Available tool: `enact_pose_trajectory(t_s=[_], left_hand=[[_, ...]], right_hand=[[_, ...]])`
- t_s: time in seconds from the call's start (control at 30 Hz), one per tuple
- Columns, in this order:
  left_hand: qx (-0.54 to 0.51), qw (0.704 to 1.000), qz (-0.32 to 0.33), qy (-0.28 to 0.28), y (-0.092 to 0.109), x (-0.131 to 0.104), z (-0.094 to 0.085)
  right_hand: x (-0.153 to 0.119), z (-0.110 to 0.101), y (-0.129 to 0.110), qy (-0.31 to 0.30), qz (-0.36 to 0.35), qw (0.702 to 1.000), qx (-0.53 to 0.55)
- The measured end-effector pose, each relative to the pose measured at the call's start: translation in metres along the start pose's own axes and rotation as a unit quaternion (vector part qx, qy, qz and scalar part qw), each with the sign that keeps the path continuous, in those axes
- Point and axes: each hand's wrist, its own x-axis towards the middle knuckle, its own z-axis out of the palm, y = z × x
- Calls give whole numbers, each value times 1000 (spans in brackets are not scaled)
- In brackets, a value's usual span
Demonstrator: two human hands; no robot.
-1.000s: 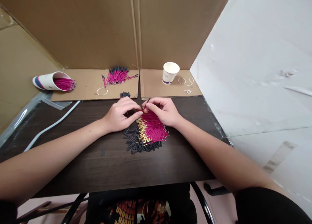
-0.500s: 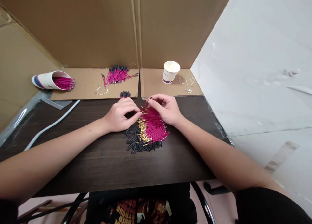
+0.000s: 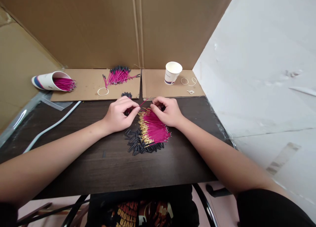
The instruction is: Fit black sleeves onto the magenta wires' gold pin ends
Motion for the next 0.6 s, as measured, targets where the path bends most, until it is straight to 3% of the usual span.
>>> enact_pose_trajectory(t_s=[0.23, 0.6], left_hand=[[-35, 998, 19, 46, -2, 1, 4], [-121, 992, 33, 29, 1, -1, 8]], right_hand=[[1, -1, -4, -25, -41, 999, -7], [-5, 5, -10, -53, -85, 994, 36]])
